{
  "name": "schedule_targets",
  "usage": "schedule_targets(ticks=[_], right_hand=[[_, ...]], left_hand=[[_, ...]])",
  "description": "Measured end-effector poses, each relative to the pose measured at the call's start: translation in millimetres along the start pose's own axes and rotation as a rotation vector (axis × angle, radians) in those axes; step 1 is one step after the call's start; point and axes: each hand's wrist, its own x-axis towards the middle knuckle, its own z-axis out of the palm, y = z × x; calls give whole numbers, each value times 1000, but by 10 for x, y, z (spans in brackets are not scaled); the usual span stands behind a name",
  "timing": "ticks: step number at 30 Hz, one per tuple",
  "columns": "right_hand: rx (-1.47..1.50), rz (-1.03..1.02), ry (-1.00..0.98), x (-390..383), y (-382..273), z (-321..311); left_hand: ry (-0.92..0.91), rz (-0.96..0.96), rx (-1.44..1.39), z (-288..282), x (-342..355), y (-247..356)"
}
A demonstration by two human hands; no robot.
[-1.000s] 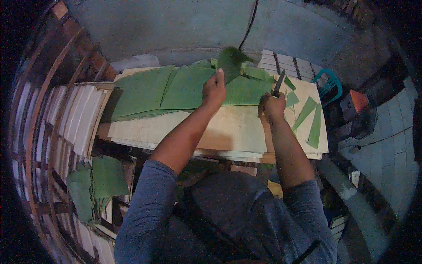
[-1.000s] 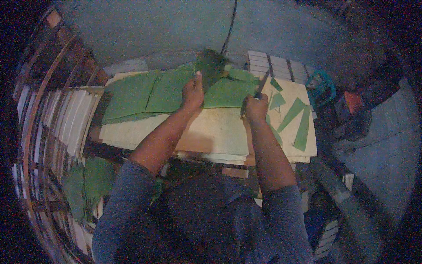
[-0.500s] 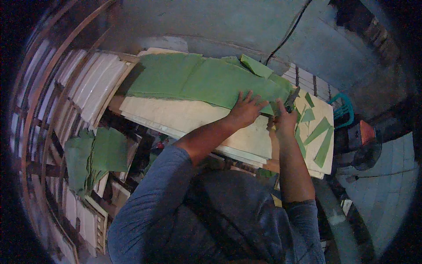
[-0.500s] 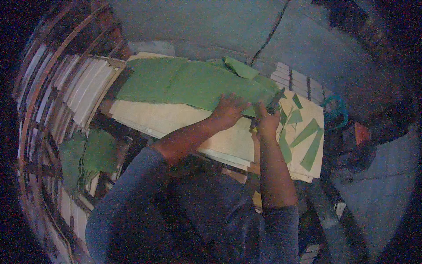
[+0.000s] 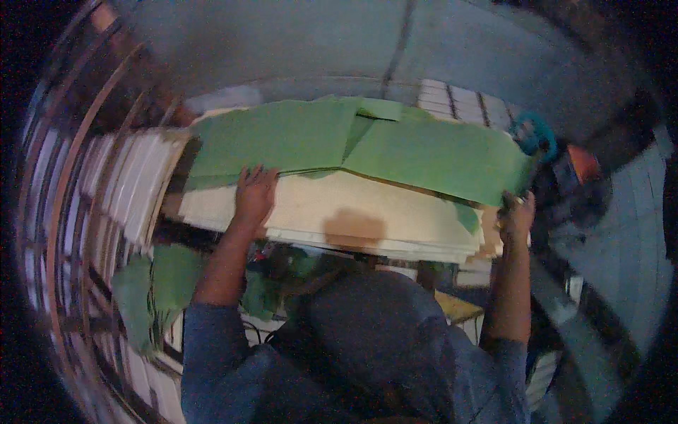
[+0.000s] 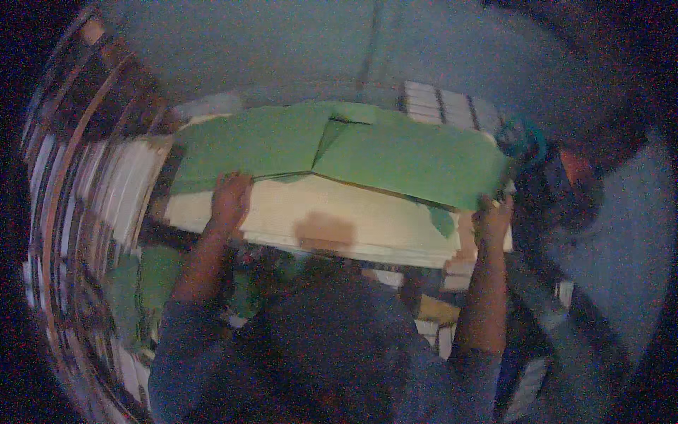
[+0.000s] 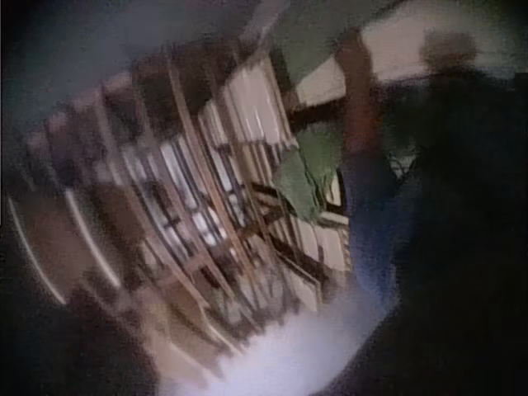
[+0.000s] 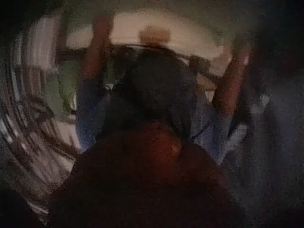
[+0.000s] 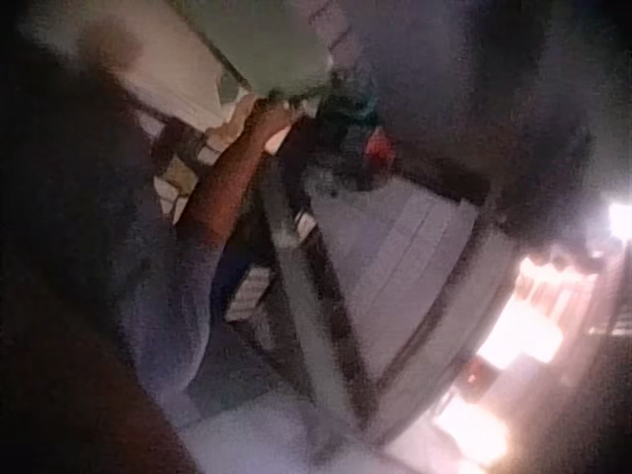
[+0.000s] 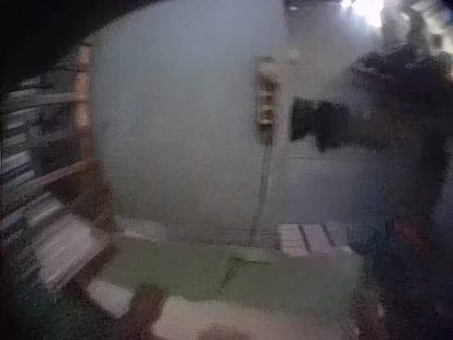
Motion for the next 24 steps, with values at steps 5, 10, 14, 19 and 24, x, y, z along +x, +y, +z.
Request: schedule_targets(ticks=[5,10,14,19,24], right_hand=[[-47,147,-30,186,660,-532],[6,119,9,-13,639,-709],[-31,-34,42,-230,75,-634],[71,-158,-58,93,-515,-625],[-204,-59,-23,486,121,-744]], left_hand=[[17,131,-139,-359,172,763],[32,404,-93,-119,726,1473],[-41,498,-109,-29,1198,1752],[-36,453,-132,-141,1331,1835],[-128,386,35,-697,990,2059]])
